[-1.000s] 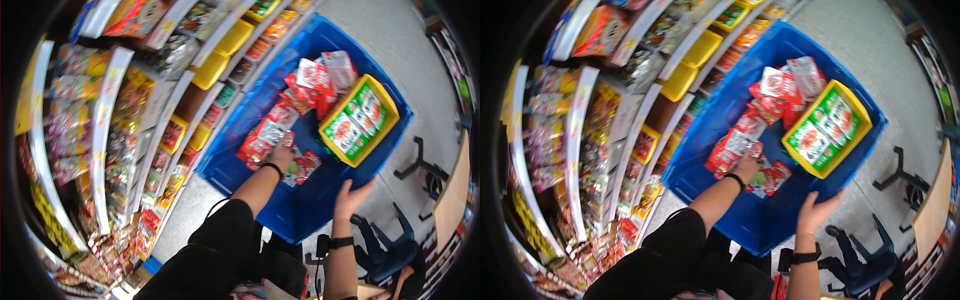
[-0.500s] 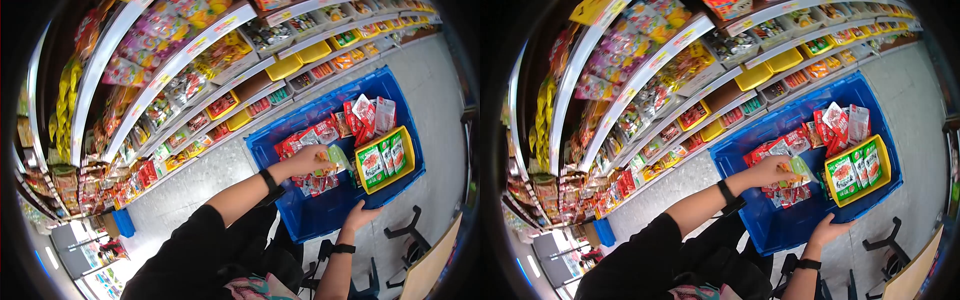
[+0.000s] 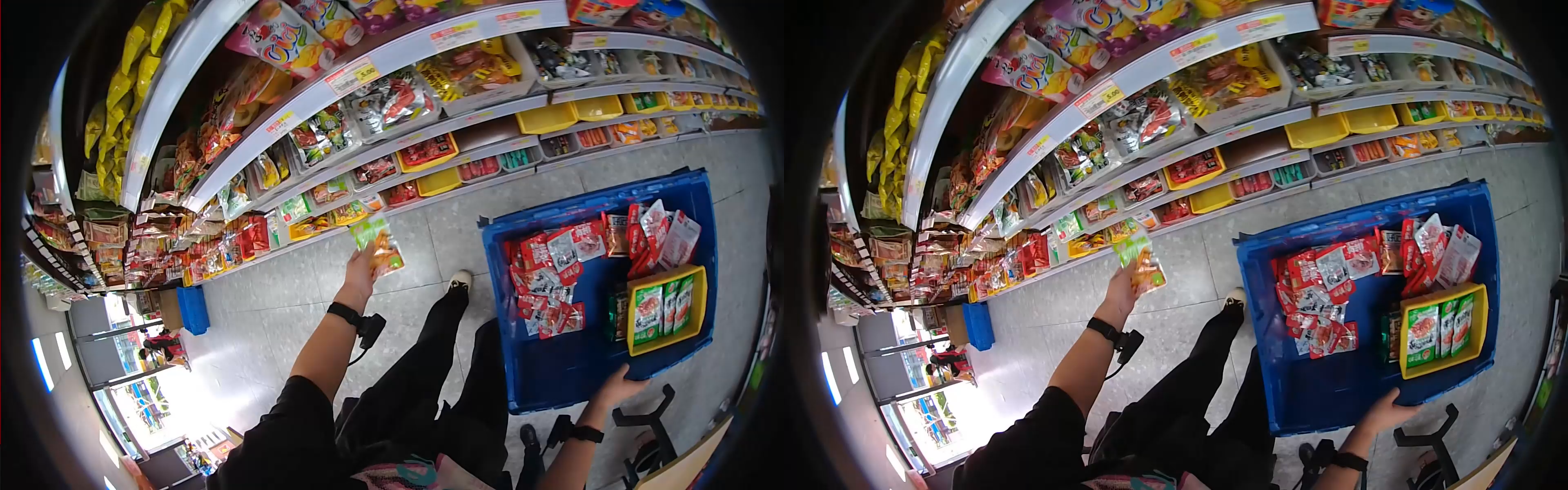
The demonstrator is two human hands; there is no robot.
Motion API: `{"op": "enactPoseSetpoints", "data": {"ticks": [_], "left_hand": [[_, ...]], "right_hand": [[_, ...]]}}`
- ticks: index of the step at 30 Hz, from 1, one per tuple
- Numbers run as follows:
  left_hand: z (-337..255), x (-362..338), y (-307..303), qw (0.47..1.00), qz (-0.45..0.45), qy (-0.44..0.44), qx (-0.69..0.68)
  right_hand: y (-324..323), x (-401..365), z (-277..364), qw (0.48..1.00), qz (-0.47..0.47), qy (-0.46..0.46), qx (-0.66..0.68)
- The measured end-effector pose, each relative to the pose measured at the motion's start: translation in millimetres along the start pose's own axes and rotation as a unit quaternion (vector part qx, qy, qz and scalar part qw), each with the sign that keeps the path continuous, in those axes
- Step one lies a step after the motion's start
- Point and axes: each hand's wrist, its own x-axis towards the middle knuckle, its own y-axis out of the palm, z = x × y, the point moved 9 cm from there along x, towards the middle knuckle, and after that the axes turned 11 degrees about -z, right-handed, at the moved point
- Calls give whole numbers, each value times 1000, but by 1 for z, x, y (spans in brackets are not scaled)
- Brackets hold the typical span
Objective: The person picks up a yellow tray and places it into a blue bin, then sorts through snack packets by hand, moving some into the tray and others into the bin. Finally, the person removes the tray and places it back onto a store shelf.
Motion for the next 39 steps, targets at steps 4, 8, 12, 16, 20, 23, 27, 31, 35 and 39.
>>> {"op": "enactPoseSetpoints", "data": {"ticks": [4, 8, 12, 16, 20, 23, 27, 31, 35, 39], "left_hand": [[42, 74, -60, 994, -16, -111, -5], [3, 136, -65, 999, 2, -33, -25], [-64, 196, -72, 996, -74, 49, -16], [-102, 223, -102, 931, -289, 212, 65], [-122, 173, -49, 693, -241, 514, 444], [-103, 163, -9, 647, -88, 553, 518], [-92, 191, -7, 600, -97, 434, 665], [-112, 204, -28, 694, -140, 418, 569], [-116, 180, -30, 714, -143, 441, 525], [-103, 135, -19, 693, -102, 518, 491]], "right_hand": [[-1, 5, -2, 1000, 18, -1, -7], [-1, 12, -8, 998, 18, -17, -49], [-1, 17, -26, 998, 15, 8, -55], [-1, 27, -49, 998, 26, 9, -62], [-1, 32, -60, 997, 36, 20, -67], [-1, 30, -55, 996, 50, 45, -56], [-2, 32, -56, 998, 35, 14, -48], [-3, 28, -50, 998, 23, 6, -66], [-5, 27, -49, 994, 21, 3, -103], [-2, 33, -66, 994, 26, -6, -108]]}}
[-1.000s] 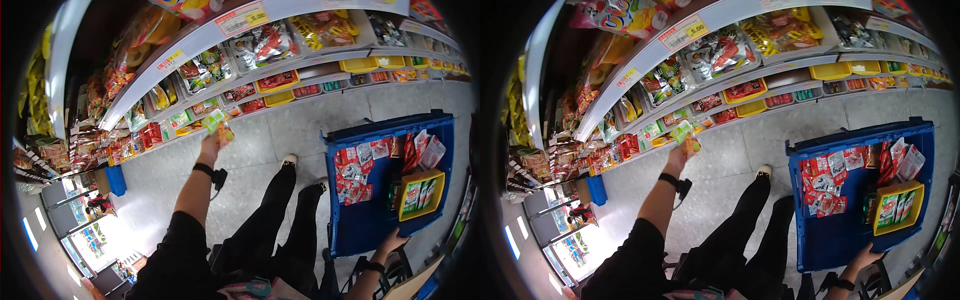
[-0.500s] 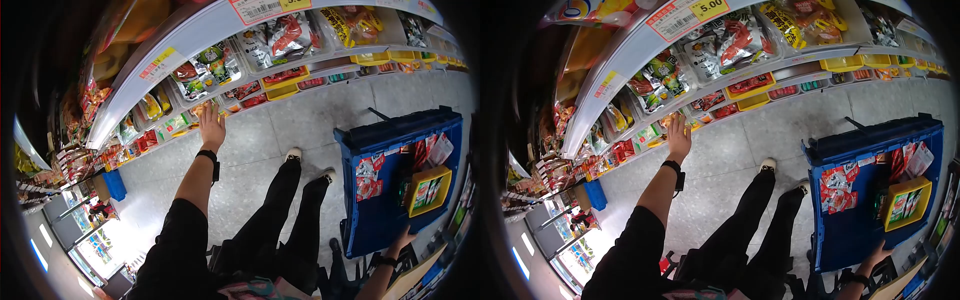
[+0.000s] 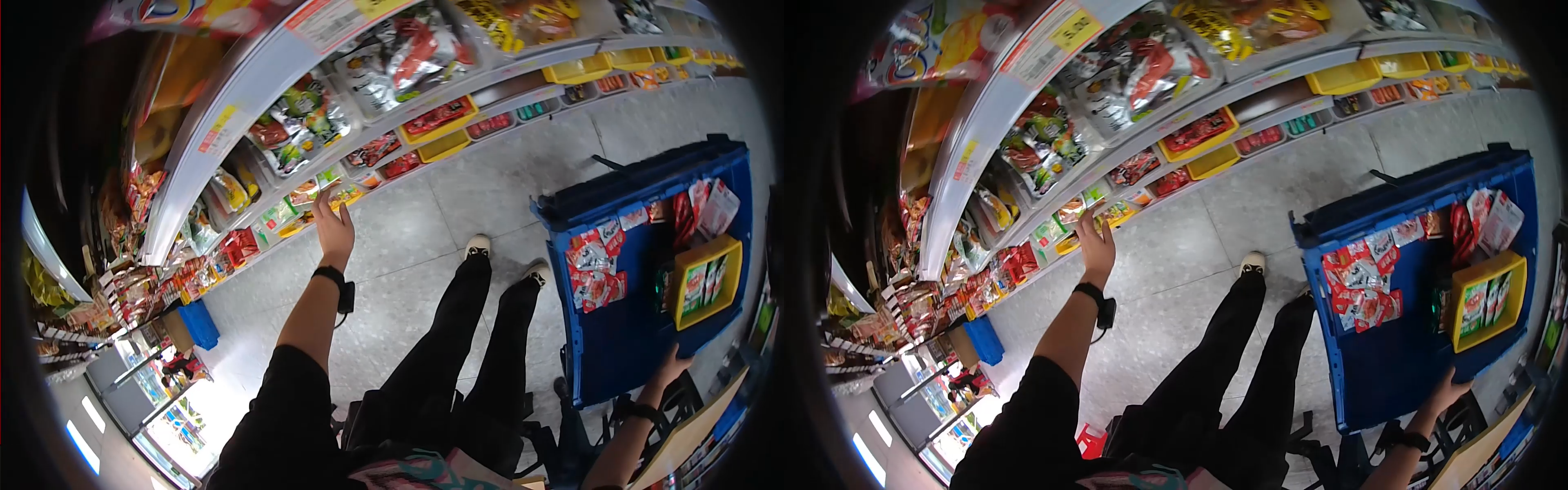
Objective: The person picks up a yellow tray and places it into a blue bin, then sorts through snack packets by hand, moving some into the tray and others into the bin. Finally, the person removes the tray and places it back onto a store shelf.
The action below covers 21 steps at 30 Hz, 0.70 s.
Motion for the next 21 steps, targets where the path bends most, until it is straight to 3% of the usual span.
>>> {"op": "enactPoseSetpoints", "data": {"ticks": [2, 6, 8, 12, 14, 15, 21], "left_hand": [[-23, -21, 3, 990, 4, 21, -142], [-111, -42, -20, 961, 84, -53, -259], [-162, -47, -34, 950, 90, -32, -297], [-276, -51, -71, 906, 120, 54, -402], [-337, -60, -87, 888, 150, 163, -404], [-363, -64, -92, 879, 155, 145, -426], [-506, -119, -95, 810, 335, 273, -397]], "right_hand": [[0, -1, -6, 999, -7, -10, -44], [-6, -18, 22, 999, 3, 5, 42], [-9, -20, 29, 998, -33, -49, 9], [-20, -35, 64, 997, -11, 22, 79], [-18, -38, 62, 995, -22, 21, 92], [-15, -39, 57, 993, -19, 35, 113], [-17, -49, 68, 991, -32, 20, 125]]}}
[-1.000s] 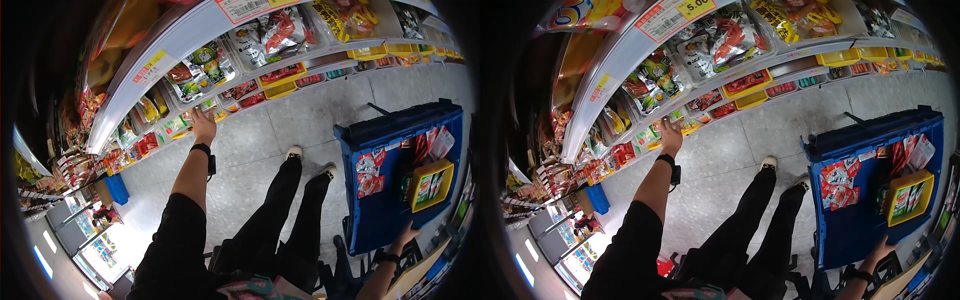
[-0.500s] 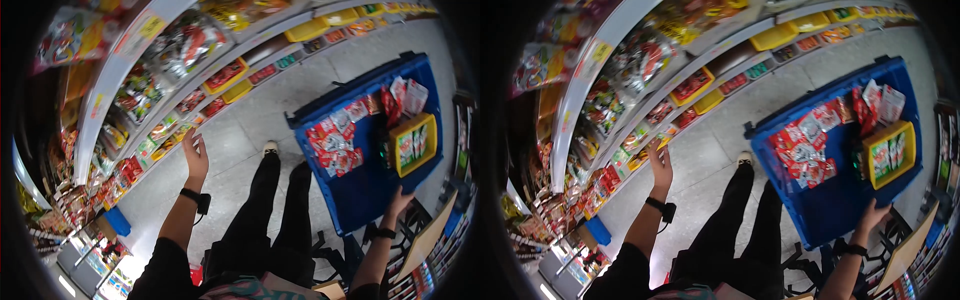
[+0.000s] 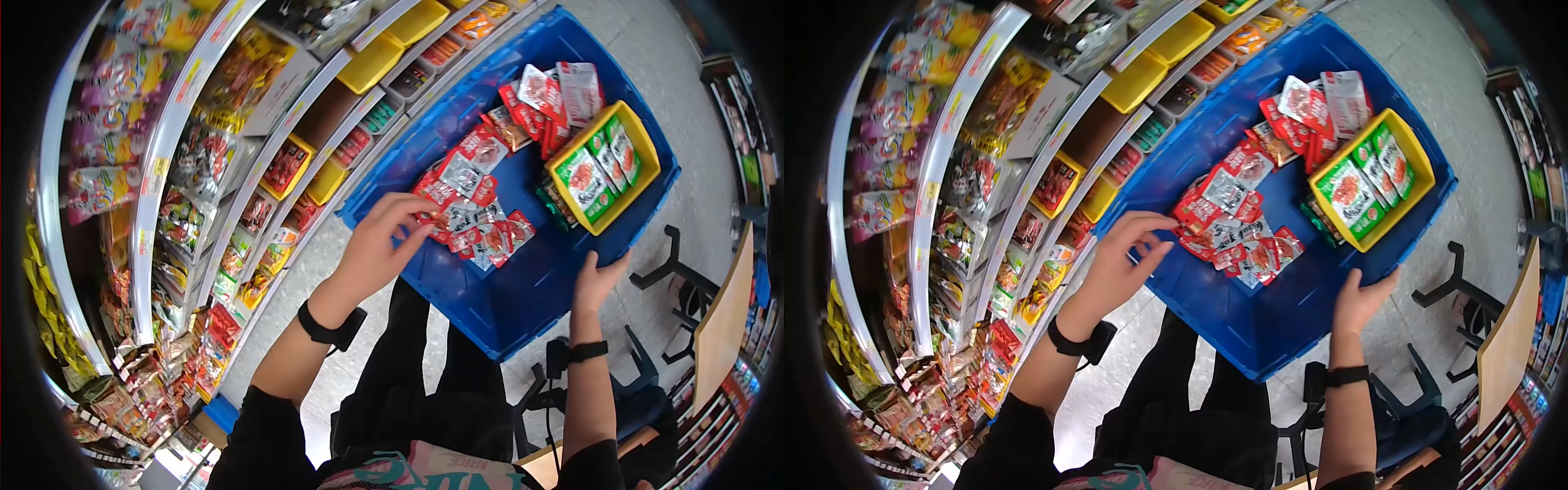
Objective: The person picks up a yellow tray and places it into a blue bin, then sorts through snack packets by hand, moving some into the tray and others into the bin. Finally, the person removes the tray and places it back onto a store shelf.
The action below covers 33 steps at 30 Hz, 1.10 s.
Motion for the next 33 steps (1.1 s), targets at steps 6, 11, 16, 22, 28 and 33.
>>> {"op": "enactPoseSetpoints", "data": {"ticks": [6, 11, 16, 22, 28, 33], "left_hand": [[-24, 13, 109, 952, 275, 2, 136], [1, 21, 190, 908, 372, 26, 192], [78, 13, 255, 841, 439, -30, 315], [118, 23, 292, 872, 396, -94, 271], [130, 79, 300, 942, 187, -279, -30], [77, 117, 274, 982, 45, -140, -117]], "right_hand": [[-5, -4, 23, 999, 18, 36, 29], [-9, -2, 31, 997, 18, 65, 42], [-10, -2, 34, 993, 25, 96, 59], [-10, -2, 35, 994, 34, 93, 37], [-9, -3, 32, 991, 51, 121, 14], [-10, -2, 35, 993, 44, 108, -3]]}}
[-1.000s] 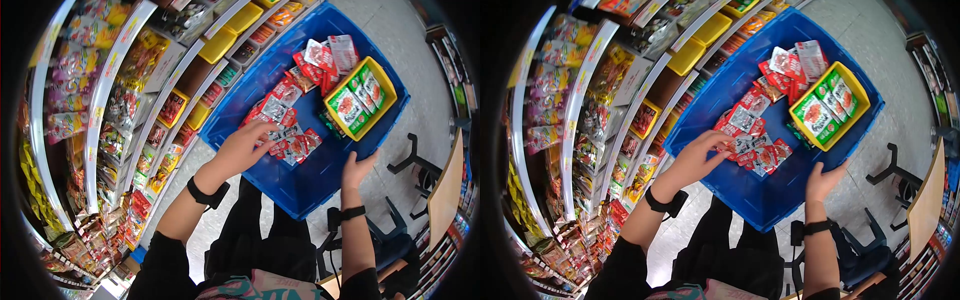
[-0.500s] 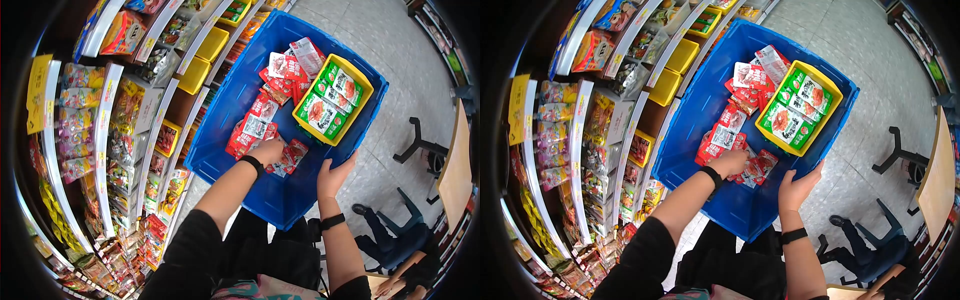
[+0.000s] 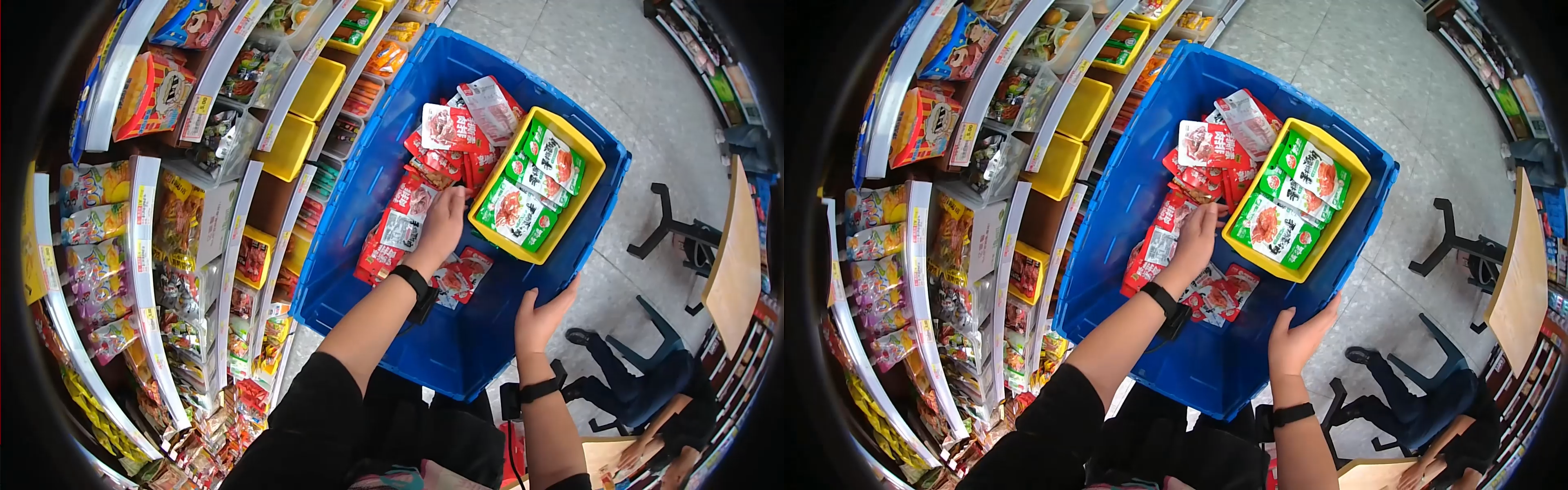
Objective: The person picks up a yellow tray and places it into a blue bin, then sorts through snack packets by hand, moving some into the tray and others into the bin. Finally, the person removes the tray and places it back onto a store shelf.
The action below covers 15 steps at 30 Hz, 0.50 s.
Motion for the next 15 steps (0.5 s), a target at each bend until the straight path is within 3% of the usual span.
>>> {"op": "enactPoseSetpoints", "data": {"ticks": [1, 2, 4, 10, 15], "left_hand": [[-25, -2, 1, 997, 13, 68, 20], [-43, -7, 4, 995, 39, 64, 61], [-61, -11, 11, 972, 29, 150, 178], [-53, 6, 32, 931, 124, 96, 330], [-54, 4, 29, 930, 143, 143, 307]], "right_hand": [[0, 0, 0, 1000, 0, -4, -3], [0, 0, 0, 1000, -4, -5, -5], [0, -1, 1, 1000, -7, -14, -21], [-1, -1, 1, 999, -9, -15, -47], [-1, 0, 2, 998, -6, -11, -53]]}}
